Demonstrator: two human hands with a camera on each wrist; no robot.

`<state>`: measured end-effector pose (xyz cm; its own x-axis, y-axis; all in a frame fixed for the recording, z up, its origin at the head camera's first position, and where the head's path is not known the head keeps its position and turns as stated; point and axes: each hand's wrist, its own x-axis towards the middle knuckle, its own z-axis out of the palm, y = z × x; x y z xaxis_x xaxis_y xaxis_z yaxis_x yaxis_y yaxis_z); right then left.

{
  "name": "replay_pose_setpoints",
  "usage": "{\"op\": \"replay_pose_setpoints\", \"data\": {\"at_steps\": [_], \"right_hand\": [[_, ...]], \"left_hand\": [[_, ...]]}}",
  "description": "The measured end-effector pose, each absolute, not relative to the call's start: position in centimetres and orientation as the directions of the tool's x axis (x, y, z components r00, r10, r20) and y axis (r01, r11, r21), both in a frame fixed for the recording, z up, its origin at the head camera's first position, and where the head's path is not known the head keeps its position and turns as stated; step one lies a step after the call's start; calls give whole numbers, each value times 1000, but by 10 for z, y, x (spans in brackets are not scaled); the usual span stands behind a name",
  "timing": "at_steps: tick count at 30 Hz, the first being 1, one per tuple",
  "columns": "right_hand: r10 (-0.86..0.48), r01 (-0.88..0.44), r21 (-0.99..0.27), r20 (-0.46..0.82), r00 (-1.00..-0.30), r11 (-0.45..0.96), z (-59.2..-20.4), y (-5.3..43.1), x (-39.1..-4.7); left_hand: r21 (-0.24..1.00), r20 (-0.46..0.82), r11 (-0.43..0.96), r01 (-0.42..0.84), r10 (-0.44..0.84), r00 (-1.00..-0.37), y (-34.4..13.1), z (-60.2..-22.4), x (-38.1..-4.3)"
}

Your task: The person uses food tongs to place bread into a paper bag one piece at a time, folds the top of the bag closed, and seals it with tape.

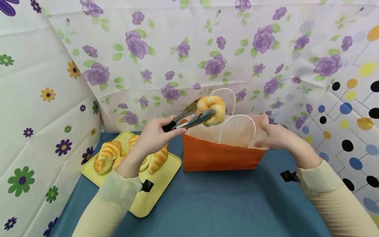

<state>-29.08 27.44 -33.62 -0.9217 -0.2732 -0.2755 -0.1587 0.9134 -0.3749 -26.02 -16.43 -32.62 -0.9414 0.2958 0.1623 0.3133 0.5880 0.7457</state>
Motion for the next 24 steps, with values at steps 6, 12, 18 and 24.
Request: {"op": "replay_pose_setpoints", "data": {"at_steps": [6, 12, 18, 24], "right_hand": [[-282, -158, -384, -293, -914, 910, -340, 273, -289], [-282, -177, -360, -265, -922, 916, -333, 274, -289], [-280, -173, -364, -268, -922, 915, -331, 276, -287], [-292, -180, -377, -266, -919, 909, -333, 272, -286]], "left_hand": [[749, 145, 595, 292, 283, -948, -164, -332, -263], [725, 156, 617, 307, 286, -945, -161, -336, -267], [664, 157, 667, 337, 316, -936, -154, -336, -266], [555, 187, 717, 422, 387, -903, -146, -322, -265]]}}
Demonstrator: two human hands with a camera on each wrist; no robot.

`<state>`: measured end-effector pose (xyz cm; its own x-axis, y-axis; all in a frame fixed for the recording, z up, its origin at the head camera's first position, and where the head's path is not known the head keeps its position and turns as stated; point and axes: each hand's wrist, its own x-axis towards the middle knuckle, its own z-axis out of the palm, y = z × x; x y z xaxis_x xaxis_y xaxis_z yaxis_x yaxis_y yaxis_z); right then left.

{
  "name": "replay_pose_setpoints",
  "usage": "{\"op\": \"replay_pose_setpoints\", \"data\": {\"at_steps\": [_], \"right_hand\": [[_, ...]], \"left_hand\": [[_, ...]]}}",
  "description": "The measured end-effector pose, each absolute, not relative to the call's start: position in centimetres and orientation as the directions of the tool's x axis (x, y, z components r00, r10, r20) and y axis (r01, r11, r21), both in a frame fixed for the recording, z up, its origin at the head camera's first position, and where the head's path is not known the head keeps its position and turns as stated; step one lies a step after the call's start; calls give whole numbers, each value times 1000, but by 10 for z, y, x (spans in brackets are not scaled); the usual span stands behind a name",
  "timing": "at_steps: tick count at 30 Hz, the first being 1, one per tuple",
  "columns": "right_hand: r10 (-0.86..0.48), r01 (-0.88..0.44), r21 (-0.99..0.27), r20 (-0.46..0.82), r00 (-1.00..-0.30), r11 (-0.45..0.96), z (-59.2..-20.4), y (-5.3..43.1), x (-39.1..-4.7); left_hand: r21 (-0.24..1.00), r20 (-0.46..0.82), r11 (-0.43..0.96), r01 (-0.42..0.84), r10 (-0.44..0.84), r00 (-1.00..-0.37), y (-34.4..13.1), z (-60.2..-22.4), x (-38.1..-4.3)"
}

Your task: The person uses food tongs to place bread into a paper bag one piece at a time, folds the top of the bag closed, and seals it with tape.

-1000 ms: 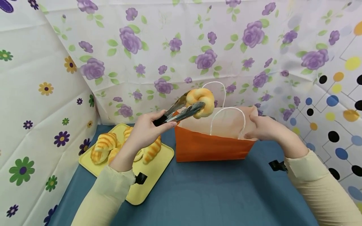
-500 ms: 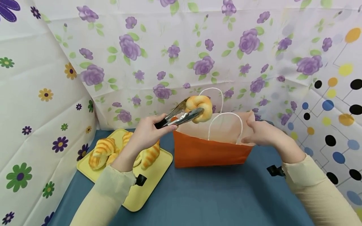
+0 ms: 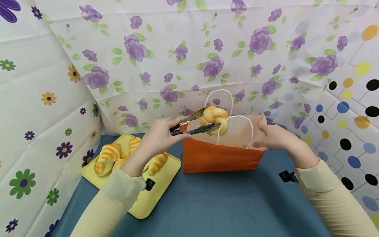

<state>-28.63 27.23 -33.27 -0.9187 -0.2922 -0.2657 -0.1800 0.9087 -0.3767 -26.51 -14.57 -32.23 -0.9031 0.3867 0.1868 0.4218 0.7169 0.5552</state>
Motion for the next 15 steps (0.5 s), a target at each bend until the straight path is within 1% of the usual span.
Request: {"op": "replay_pose_setpoints", "data": {"at_steps": [2, 9, 15], "right_hand": [[-288, -175, -379, -266, -920, 909, -333, 274, -286], [-266, -155, -373, -269, -925, 915, -333, 273, -286], [-294, -171, -390, -282, -913, 905, -333, 273, -288]], "left_hand": [[522, 196, 726, 448, 409, -891, -139, -318, -268], [333, 211, 789, 515, 470, -857, -114, -300, -276], [229, 207, 786, 575, 537, -818, -91, -295, -280]]}}
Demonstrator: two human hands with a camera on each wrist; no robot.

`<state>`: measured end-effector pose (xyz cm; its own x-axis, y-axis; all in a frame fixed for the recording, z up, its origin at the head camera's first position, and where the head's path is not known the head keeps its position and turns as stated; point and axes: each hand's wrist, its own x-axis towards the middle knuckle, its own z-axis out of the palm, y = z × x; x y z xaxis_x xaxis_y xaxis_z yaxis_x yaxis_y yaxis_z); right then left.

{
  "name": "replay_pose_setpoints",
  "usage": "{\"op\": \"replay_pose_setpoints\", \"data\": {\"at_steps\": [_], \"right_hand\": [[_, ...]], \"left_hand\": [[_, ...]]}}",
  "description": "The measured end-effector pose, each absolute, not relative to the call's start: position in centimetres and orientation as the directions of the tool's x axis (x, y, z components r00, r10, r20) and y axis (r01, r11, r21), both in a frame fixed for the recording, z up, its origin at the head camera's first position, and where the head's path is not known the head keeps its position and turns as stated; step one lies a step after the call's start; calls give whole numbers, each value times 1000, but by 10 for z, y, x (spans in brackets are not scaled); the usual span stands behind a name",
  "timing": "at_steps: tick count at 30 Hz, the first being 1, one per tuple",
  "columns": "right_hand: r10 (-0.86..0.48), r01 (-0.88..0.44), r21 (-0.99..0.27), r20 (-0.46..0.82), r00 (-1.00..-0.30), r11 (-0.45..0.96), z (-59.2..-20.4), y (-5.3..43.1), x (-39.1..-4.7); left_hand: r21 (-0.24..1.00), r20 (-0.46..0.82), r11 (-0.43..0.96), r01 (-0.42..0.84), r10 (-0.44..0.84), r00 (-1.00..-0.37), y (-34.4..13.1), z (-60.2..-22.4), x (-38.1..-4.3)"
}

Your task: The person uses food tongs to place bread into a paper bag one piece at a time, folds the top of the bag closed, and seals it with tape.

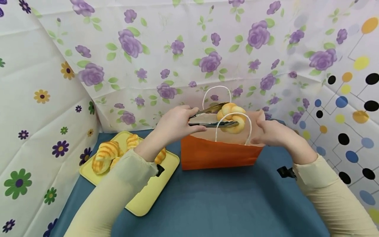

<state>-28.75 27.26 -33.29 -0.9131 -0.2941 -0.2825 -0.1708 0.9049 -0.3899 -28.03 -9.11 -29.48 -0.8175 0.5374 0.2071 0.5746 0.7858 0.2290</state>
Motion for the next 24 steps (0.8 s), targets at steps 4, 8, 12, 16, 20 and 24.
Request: {"op": "replay_pose_setpoints", "data": {"at_steps": [4, 8, 12, 16, 20, 24], "right_hand": [[-300, -182, -391, -265, -917, 902, -330, 273, -288], [-296, -185, -386, -252, -922, 904, -331, 271, -287], [-293, -180, -387, -255, -922, 904, -332, 271, -287], [-277, -166, -379, -260, -925, 910, -334, 270, -288], [-261, -150, -366, -275, -925, 918, -334, 270, -289], [-266, -167, -341, -268, -926, 925, -332, 270, -289]], "left_hand": [[196, 166, 795, 574, 550, -818, -81, -294, -285], [173, 95, 807, 565, 557, -825, -76, -298, -292], [150, 19, 808, 570, 575, -818, -70, -304, -300], [137, -41, 811, 569, 579, -814, -63, -308, -306], [65, -85, 810, 583, 586, -806, -52, -308, -310], [-52, -124, 796, 603, 594, -795, -39, -304, -312]]}}
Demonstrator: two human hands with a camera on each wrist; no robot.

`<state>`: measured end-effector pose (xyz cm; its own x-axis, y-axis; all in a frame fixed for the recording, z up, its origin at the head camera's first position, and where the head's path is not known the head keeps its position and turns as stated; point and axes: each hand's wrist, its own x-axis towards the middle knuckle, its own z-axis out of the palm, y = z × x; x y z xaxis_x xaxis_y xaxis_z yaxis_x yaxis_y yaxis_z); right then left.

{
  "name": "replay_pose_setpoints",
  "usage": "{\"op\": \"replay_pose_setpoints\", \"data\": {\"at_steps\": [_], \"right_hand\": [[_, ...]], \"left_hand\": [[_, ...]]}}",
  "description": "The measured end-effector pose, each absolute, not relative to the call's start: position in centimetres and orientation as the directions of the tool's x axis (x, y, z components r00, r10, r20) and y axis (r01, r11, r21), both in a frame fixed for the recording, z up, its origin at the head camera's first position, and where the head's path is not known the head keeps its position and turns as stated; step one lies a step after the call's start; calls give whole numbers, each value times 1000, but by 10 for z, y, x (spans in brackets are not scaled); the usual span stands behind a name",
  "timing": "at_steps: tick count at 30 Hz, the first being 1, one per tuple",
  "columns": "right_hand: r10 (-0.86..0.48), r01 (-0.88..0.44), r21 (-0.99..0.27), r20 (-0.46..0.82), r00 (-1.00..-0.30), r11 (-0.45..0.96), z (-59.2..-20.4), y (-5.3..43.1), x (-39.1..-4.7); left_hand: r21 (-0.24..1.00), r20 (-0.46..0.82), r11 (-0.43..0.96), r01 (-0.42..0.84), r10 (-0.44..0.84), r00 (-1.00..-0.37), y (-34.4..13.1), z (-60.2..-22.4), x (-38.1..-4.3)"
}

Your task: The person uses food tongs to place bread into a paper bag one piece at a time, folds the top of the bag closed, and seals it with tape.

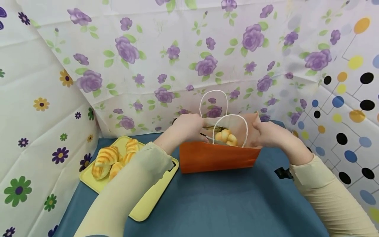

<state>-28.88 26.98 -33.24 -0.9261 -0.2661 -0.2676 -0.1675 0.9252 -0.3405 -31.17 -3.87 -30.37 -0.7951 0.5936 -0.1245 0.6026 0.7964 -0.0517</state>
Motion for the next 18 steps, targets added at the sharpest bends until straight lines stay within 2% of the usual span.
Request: {"op": "replay_pose_setpoints", "data": {"at_steps": [3, 18], "right_hand": [[-270, -181, -321, -257, -928, 929, -332, 269, -288], [-307, -182, -386, -291, -906, 904, -325, 269, -289]], "left_hand": [[-101, -150, 781, 616, 600, -785, -28, -302, -312], [-42, -145, 784, 620, 609, -780, 18, -319, -324]]}}
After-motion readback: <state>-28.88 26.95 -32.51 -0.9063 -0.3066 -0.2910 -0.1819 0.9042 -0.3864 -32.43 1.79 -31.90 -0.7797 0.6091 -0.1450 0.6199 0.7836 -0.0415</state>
